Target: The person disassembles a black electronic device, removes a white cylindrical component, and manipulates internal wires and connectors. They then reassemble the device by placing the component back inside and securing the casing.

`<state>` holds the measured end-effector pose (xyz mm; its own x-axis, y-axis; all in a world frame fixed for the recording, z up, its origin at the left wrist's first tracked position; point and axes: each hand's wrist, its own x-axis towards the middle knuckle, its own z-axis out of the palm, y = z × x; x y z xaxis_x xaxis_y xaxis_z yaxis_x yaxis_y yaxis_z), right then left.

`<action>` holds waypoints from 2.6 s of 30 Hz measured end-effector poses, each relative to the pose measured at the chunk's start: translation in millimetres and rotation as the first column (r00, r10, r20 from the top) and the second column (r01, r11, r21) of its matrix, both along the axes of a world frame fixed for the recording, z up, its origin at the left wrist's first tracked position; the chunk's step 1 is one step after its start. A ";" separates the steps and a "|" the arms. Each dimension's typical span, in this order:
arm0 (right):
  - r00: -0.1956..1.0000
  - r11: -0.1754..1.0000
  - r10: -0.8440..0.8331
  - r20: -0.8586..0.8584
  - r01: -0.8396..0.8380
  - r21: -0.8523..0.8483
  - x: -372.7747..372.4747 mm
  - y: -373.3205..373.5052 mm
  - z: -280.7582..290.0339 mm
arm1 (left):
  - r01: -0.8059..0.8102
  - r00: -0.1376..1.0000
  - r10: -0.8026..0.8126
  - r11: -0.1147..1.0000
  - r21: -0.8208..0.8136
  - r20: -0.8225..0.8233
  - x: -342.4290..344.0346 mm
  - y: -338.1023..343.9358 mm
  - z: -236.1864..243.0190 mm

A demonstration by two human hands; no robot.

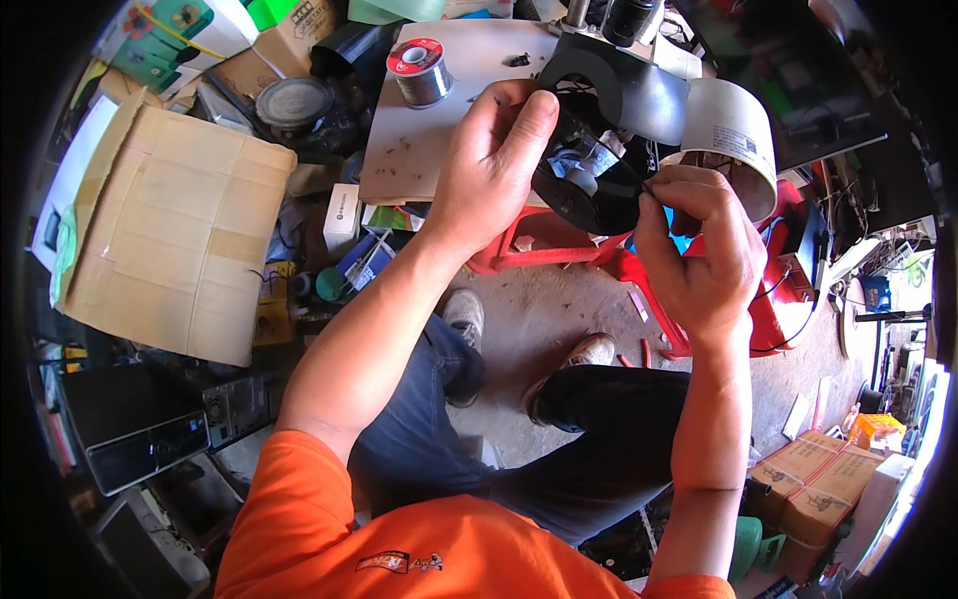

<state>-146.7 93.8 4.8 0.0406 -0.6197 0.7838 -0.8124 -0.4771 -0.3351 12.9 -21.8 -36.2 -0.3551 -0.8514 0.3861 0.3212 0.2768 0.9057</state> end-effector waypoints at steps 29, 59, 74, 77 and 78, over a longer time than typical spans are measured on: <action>0.809 0.852 -0.369 0.457 0.098 0.514 -18.6 -8.0 0.8 | 0.087 0.989 -0.074 0.991 0.101 -0.126 -8.9 -0.7 -3.4; 0.805 0.714 -0.463 0.370 0.092 0.694 -26.7 11.3 -0.9 | 0.099 0.983 -0.066 0.977 0.191 -0.169 -7.6 -1.1 -0.3; 0.913 0.878 -0.408 0.002 0.392 0.273 15.0 -7.6 1.9 | 0.054 0.991 -0.043 0.995 0.085 -0.128 -9.2 1.4 0.6; 0.920 0.911 -0.363 0.147 0.318 0.261 19.3 -11.4 1.8 | 0.056 0.991 -0.045 0.995 0.084 -0.129 -9.3 -0.9 -2.6; 0.913 0.924 -0.340 0.227 0.279 0.261 22.5 -10.5 2.1 | 0.081 0.989 -0.068 0.992 0.101 -0.131 -8.8 0.2 -1.6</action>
<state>-124.3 83.3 6.9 -0.3699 -0.7235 0.5828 -0.7745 -0.1064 -0.6236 4.0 -21.6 -37.8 -0.3727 -0.8629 0.3413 0.4517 0.1525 0.8790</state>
